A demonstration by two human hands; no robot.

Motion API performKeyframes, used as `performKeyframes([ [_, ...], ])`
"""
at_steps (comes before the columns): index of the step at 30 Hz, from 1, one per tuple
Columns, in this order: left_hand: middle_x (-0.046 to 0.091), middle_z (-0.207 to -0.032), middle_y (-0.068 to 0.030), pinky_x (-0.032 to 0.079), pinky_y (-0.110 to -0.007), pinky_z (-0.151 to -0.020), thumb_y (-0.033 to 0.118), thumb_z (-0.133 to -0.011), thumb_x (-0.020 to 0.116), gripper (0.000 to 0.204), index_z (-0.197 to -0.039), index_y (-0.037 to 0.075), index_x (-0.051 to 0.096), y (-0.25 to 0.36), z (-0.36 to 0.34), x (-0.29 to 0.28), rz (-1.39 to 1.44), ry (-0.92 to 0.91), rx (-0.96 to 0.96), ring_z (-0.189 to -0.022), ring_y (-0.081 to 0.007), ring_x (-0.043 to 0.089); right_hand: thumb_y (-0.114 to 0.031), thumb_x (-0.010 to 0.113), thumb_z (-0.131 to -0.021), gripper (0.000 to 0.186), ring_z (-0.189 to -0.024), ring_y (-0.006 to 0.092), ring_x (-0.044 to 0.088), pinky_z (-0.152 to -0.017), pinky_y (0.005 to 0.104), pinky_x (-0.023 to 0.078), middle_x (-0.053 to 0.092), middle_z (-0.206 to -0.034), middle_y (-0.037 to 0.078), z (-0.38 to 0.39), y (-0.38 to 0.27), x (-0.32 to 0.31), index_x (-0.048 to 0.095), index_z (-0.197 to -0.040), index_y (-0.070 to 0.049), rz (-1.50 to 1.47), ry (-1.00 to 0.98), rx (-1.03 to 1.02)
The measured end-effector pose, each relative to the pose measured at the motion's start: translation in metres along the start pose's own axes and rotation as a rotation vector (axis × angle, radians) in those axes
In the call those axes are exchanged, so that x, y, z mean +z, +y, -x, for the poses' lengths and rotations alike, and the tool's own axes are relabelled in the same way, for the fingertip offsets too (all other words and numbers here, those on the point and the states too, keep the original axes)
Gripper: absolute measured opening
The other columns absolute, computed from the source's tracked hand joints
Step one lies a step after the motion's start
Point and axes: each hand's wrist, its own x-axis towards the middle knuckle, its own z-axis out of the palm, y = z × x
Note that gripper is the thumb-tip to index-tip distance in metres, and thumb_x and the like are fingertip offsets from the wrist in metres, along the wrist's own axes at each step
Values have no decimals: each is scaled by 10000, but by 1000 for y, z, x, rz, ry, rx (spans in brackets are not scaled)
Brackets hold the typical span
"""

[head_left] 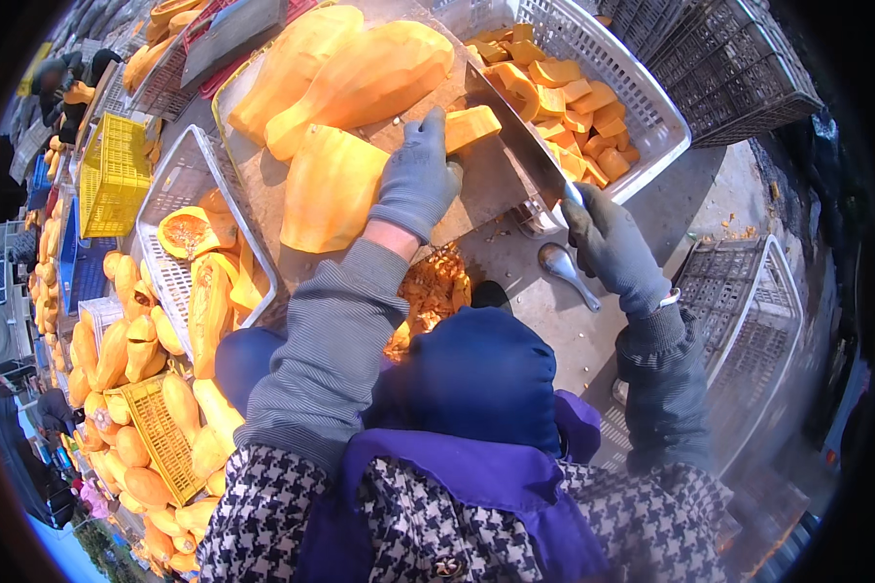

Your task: The person scoops seeds and pulp from halved papayas using a spoon, then cuts the fruit into smaller pieces with a knife on a wooden board. The cut pieces are placed into a white basket.

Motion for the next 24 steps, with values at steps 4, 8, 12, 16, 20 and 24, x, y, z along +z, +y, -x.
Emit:
performKeyframes([
  [4, 432, -1321, -224, 406, -381, -1016, 60, -712, 682, 745, -1380, 28, 352, 37, -16, 13, 464, -74, 163, -1199, -373, 474, -257, 539, -945, 351, -544, 49, 459, -498, 217, 403, 542, -758, 2, 24, 24, 12, 525, -1187, -5, -389, 234, 9],
  [8, 360, -1362, -176, 333, -418, -1057, 86, -657, 750, 771, -1351, 101, 415, -2, 3, -18, 129, 444, 526, -1262, -363, 365, -151, 568, -907, 392, -569, 56, 494, -522, 205, 419, 563, -763, 14, 45, 26, 30, 471, -1260, -8, -483, 381, -39],
  [12, 469, -1301, -192, 379, -363, -1021, 129, -731, 741, 706, -1337, -11, 408, -100, 43, -73, 331, 548, 169, -1206, -291, 467, -161, 588, -899, 453, -603, 73, 534, -552, 211, 445, 575, -828, 47, 56, 28, 44, 455, -1306, -14, -430, 140, -68],
  [16, 425, -1353, -204, 370, -367, -1028, 144, -761, 715, 744, -1394, 0, 350, -127, 75, -65, 283, 270, 34, -1216, -298, 463, -171, 542, -922, 485, -625, 90, 527, -569, 233, 448, 541, -806, 45, 55, 34, 65, 400, -1368, -44, -328, 78, -118],
  [20, 384, -1392, -217, 340, -374, -1064, 137, -731, 728, 764, -1391, 27, 360, -102, 72, -29, 279, 244, 94, -1299, -328, 391, -112, 503, -927, 516, -696, 142, 514, -611, 249, 441, 540, -898, 85, 55, 33, 74, 342, -1415, -62, -340, 88, -80],
  [24, 345, -1451, -130, 241, -339, -1123, 63, -729, 746, 800, -1413, 41, 332, -104, 48, -26, 493, 74, 235, -1356, -246, 312, -58, 506, -909, 512, -1005, 325, 625, -818, 334, 498, 581, -1154, 228, 54, 13, 60, 368, -1402, -47, 11, 272, -299],
])
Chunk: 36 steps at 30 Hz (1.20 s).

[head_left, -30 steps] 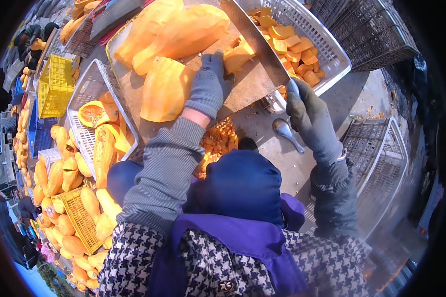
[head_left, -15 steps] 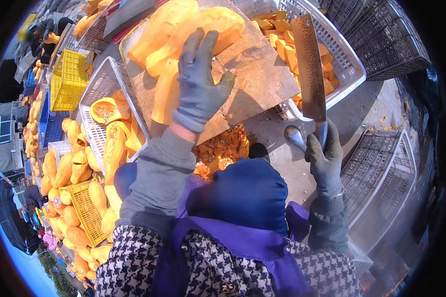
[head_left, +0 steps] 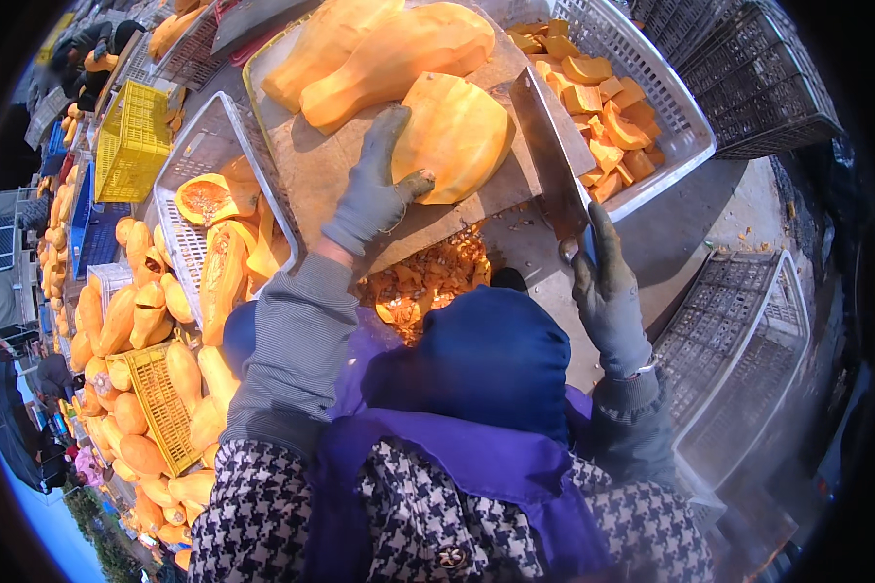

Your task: The person scoops seeds and pulp from halved papayas using a spoon, then cuts the fruit into smaller pieces with a knife on a wooden board. The cut pieces are placed into a white basket.

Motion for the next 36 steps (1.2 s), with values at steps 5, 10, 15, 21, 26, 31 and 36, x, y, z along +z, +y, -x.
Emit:
performKeyframes([
  [5, 355, -1457, -92, 263, -316, -1117, -22, -752, 720, 808, -1435, 50, 295, -4, -24, -13, 320, -171, -81, -1354, -210, 327, 32, 509, -904, 509, -1043, 210, 618, -835, 306, 495, 565, -1251, 183, -30, -46, -37, 386, -1394, -29, -184, 23, -175],
  [10, 334, -1460, -122, 293, -332, -1101, -50, -771, 681, 843, -1464, 72, 215, -8, -31, -1, 332, 53, 21, -1347, -234, 336, 31, 473, -926, 495, -801, 140, 538, -661, 250, 458, 512, -1283, 169, -52, -88, -41, 367, -1403, -47, 54, 153, -737],
  [15, 334, -1441, -171, 333, -353, -1072, -51, -803, 616, 812, -1475, 92, 183, -19, 6, 16, 492, 311, -63, -1343, -272, 329, -68, 515, -891, 566, -881, 341, 643, -751, 389, 527, 616, -969, 201, -59, -75, 3, 345, -1426, -142, 340, -167, -324],
  [21, 338, -1458, -125, 200, -324, -1136, -77, -704, 509, 774, -1437, 44, 291, -17, 6, -1, 280, 53, -165, -1381, -232, 277, -125, 456, -902, 557, -757, 362, 638, -722, 461, 500, 621, -826, 250, -75, -32, 35, 312, -1439, -163, 375, -325, -254],
  [26, 375, -1428, -123, 201, -320, -1134, -74, -697, 509, 741, -1409, 33, 334, -9, 8, -4, 241, -22, -171, -1375, -229, 289, -114, 458, -900, 575, -776, 364, 648, -714, 451, 513, 615, -815, 264, -82, -43, 12, 296, -1449, -170, 337, -457, -176],
  [31, 451, -1373, -152, 349, -343, -1070, 53, -721, 660, 680, -1352, 81, 406, -3, 16, 11, 11, 3, -109, -1271, -300, 439, -130, 466, -916, 572, -783, 361, 651, -729, 449, 520, 620, -834, 256, -74, -37, -3, 290, -1453, -218, 365, -480, -174],
  [36, 483, -1325, -173, 373, -359, -1048, 63, -679, 694, 671, -1299, 61, 439, -4, 15, 23, -15, 109, -124, -1232, -309, 469, -143, 501, -902, 582, -787, 328, 637, -698, 425, 528, 584, -863, 207, -66, -5, 10, 315, -1441, -260, 417, -361, -262],
])
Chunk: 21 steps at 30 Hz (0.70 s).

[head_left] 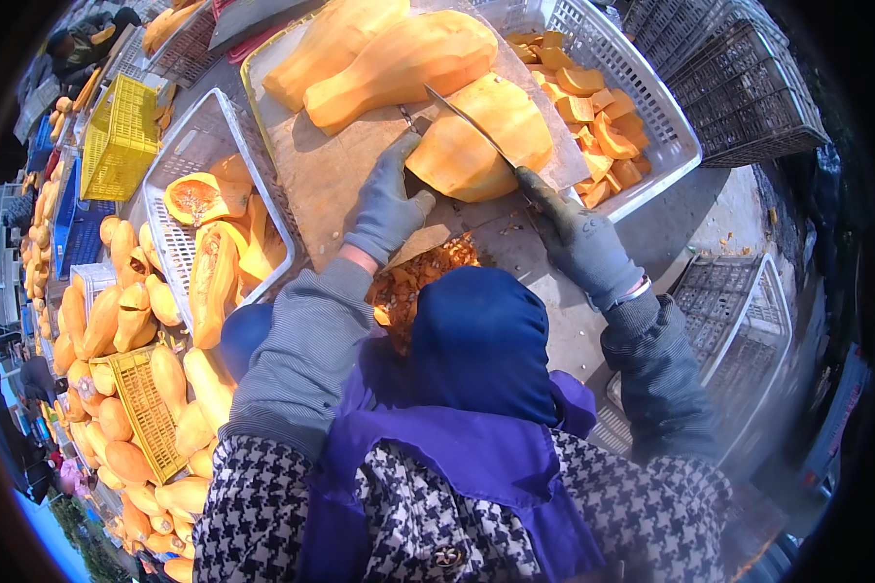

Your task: The person scoops seeds and pulp from halved papayas using a spoon, then cuts the fruit into smaller pieces with a knife on a wooden board. The cut pieces are placed into a white basket.

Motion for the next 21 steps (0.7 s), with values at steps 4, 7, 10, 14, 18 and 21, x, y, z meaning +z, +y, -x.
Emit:
performKeyframes([
  [4, 500, -1302, -179, 380, -366, -1041, 76, -671, 700, 716, -1327, 49, 411, 2, -3, -6, -91, -52, -11, -1229, -323, 469, -99, 535, -877, 599, -774, 322, 632, -701, 389, 528, 587, -884, 163, 10, 17, 14, 348, -1432, -222, -53, 156, -80],
  [7, 367, -1385, -225, 361, -431, -1044, 259, -570, 843, 973, -1384, 82, 341, 13, -17, -26, -340, -126, 292, -1246, -401, 413, -16, 570, -842, 610, -718, 256, 624, -685, 335, 522, 571, -821, 113, 32, 21, 16, 392, -1411, -144, -319, 325, -136],
  [10, 302, -1436, -202, 313, -498, -1060, 390, -472, 879, 1096, -1409, 185, 349, 29, -51, -48, -468, -300, 736, -1290, -418, 335, 45, 576, -825, 609, -658, 152, 570, -664, 284, 505, 526, -745, 53, 63, 15, 22, 411, -1397, -88, -463, 551, 56],
  [14, 293, -1448, -184, 262, -514, -1087, 515, -526, 812, 975, -1380, 257, 419, 44, -99, -30, -559, -474, 917, -1325, -414, 284, -2, 508, -891, 546, -641, 76, 513, -667, 248, 488, 505, -719, 0, 78, 10, 34, 386, -1416, -87, -1152, 463, 551],
  [18, 299, -1440, -195, 241, -511, -1094, 516, -575, 781, 863, -1335, 232, 487, 53, -108, 23, -469, -397, 779, -1323, -426, 273, -74, 517, -911, 557, -804, 167, 595, -767, 295, 492, 581, -895, 85, 61, 20, 33, 336, -1438, -95, -622, 413, 464],
  [21, 344, -1385, -177, 240, -515, -1072, 478, -621, 764, 746, -1283, 222, 533, 65, -91, 63, -442, -100, 586, -1295, -398, 281, -106, 535, -910, 552, -973, 228, 626, -842, 321, 483, 604, -1111, 161, 39, 31, 26, 347, -1429, -96, -685, 436, 525],
])
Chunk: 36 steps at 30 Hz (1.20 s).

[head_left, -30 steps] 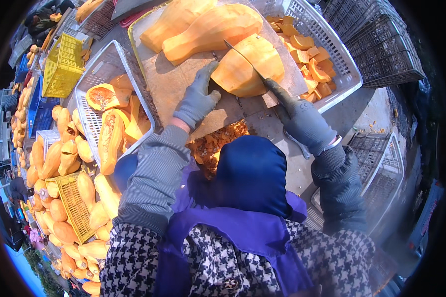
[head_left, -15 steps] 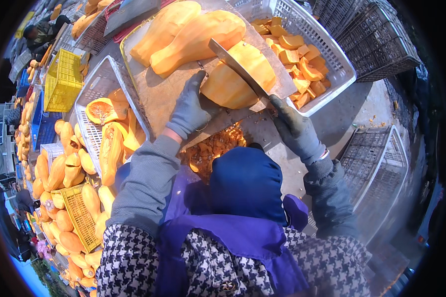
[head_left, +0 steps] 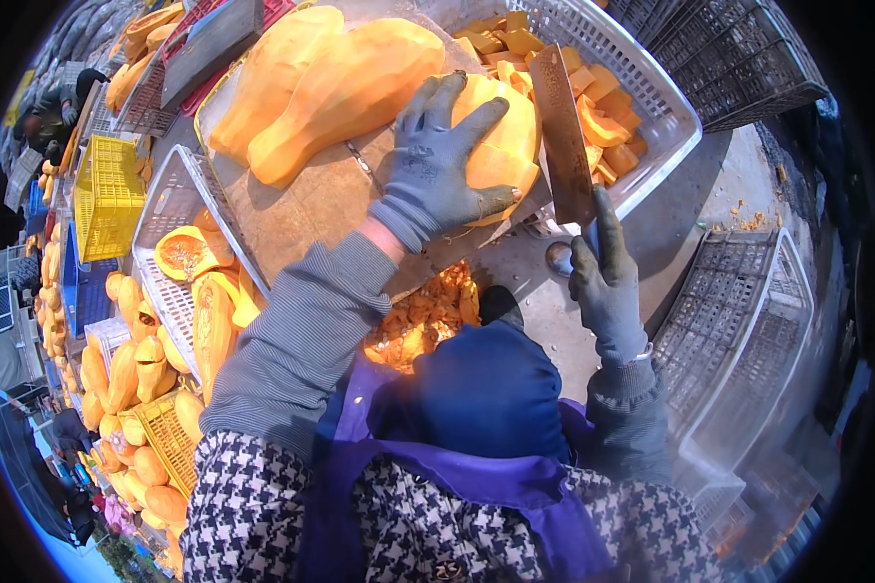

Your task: The person scoops seeds and pulp from halved papayas using a spoon, then cuts the fruit into smaller pieces with a knife on a wooden board. The cut pieces are placed into a white basket.

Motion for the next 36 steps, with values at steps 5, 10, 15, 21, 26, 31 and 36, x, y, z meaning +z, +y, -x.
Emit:
performKeyframes([
  [5, 393, -1323, -187, 291, -507, -1023, 325, -782, 672, 494, -1222, 131, 558, 21, -13, 29, -32, 326, -232, -1242, -383, 342, -133, 532, -918, 560, -1123, 268, 587, -899, 336, 478, 547, -1241, 241, -35, -26, 9, 328, -1439, -141, 253, 3, -225],
  [10, 529, -1202, -205, 391, -409, -987, 126, -898, 545, 349, -1217, -10, 516, -21, -5, 15, 245, 643, -241, -1127, -355, 497, -123, 536, -914, 614, -707, 116, 573, -648, 246, 494, 594, -894, 58, -3, -90, -20, 269, -1467, -119, -156, 46, -295],
  [15, 473, -1288, -227, 344, -423, -1034, 142, -897, 553, 416, -1276, -11, 479, -38, 1, 19, 245, 580, -215, -1213, -376, 436, -134, 464, -943, 569, -727, 146, 517, -638, 250, 431, 559, -879, 97, 5, -108, -3, 254, -1471, -160, -324, 161, -483],
  [21, 310, -1414, -257, 277, -434, -1078, 200, -878, 582, 543, -1368, 44, 406, -14, 19, 35, 292, 333, -220, -1301, -404, 320, -238, 480, -929, 568, -1041, 446, 569, -902, 470, 455, 579, -1086, 324, -23, -59, 29, 268, -1453, -182, 302, -261, -28],
  [26, 292, -1403, -277, 266, -456, -1079, 171, -845, 630, 523, -1316, 36, 446, 10, -2, 59, 203, 399, -389, -1310, -413, 294, -236, 515, -923, 554, -558, 129, 489, -589, 269, 485, 636, -939, 140, -37, -52, -8, 332, -1442, -173, -72, -291, 151],
  [31, 438, -1321, -201, 387, -339, -1008, 51, -857, 624, 426, -1256, -5, 484, 5, -87, 87, 1247, 474, -692, -1226, -240, 444, -116, 527, -919, 559, -813, 189, 665, -696, 328, 519, 662, -1028, 171, -65, -43, -20, 342, -1443, -180, 210, 257, -242],
  [36, 470, -1299, -177, 396, -360, -1008, 206, -705, 769, 710, -1314, 41, 443, -90, -61, -24, 155, 253, -50, -1196, -312, 470, -87, 533, -864, 614, -982, 216, 618, -828, 335, 484, 597, -1163, 189, -34, -28, -8, 332, -1442, -135, -152, 58, -30],
])
